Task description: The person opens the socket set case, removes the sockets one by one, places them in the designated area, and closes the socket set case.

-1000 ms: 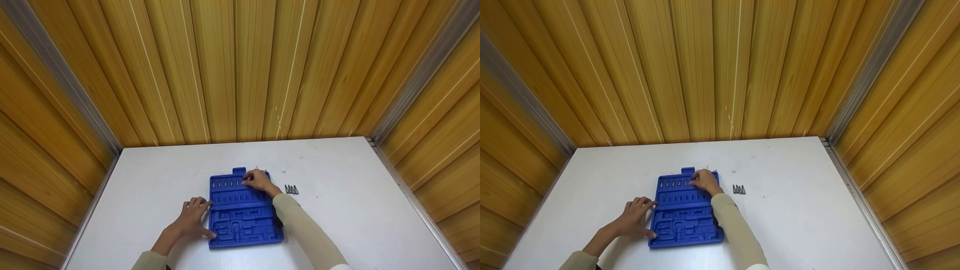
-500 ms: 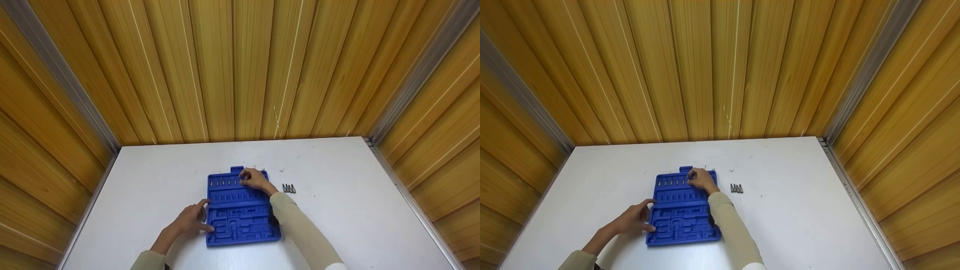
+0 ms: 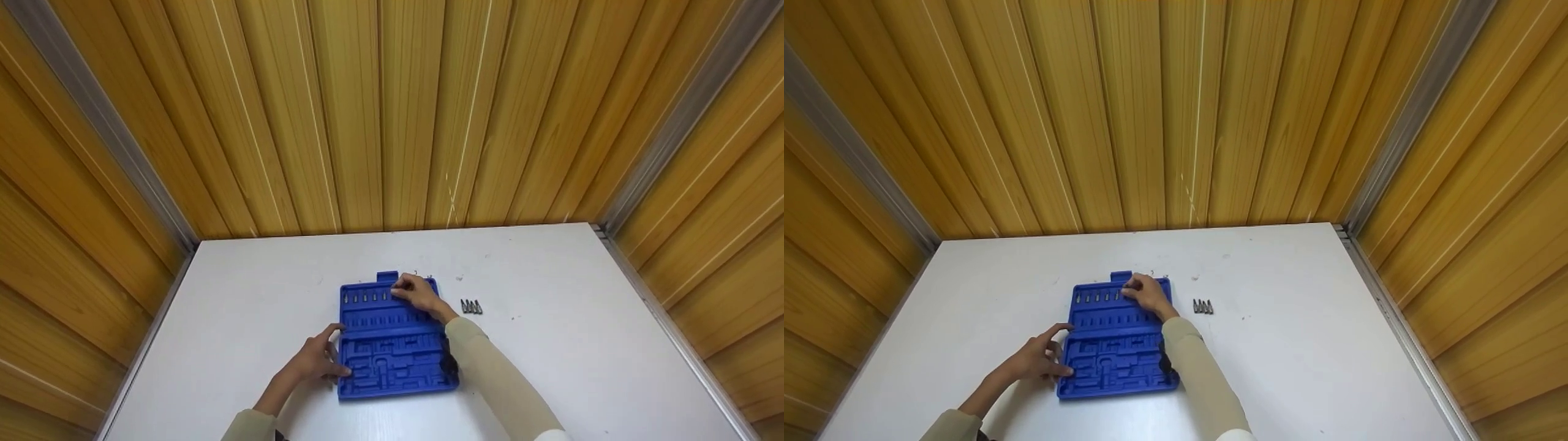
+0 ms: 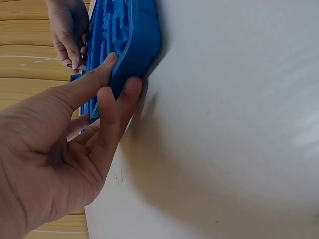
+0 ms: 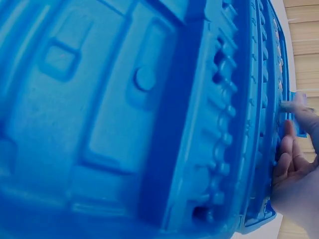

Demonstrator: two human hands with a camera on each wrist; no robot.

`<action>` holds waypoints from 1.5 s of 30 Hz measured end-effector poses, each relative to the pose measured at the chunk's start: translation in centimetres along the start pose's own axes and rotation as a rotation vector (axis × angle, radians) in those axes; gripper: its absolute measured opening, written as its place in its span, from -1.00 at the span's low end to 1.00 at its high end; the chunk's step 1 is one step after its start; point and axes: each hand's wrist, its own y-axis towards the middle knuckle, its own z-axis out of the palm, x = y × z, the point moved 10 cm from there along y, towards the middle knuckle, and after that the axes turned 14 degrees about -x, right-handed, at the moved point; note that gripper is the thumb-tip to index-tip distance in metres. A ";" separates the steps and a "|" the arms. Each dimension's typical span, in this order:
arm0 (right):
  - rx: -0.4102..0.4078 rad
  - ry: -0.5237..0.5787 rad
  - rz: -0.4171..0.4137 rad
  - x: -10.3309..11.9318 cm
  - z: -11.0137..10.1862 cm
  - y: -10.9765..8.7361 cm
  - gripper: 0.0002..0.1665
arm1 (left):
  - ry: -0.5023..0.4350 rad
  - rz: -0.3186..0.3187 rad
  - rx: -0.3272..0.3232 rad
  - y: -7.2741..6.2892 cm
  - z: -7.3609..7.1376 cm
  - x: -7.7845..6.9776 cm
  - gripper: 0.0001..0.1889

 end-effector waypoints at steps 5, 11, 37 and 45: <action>-0.080 0.100 0.030 -0.1 -2.6 -0.1 -0.80 | 0.058 0.038 -0.042 0.6 0.0 -1.0 -0.08; -0.074 0.175 0.130 -1.0 -4.7 -1.2 -0.71 | 0.100 0.009 -0.056 0.0 -0.5 -0.4 -0.06; -0.105 0.173 0.392 -7.8 -15.7 -6.0 -0.40 | 0.075 0.023 -0.060 -0.3 -0.3 -0.4 -0.02; -0.071 0.128 0.384 -9.0 -17.3 -7.5 -0.36 | 0.084 0.023 -0.068 -0.3 -0.4 -0.3 -0.02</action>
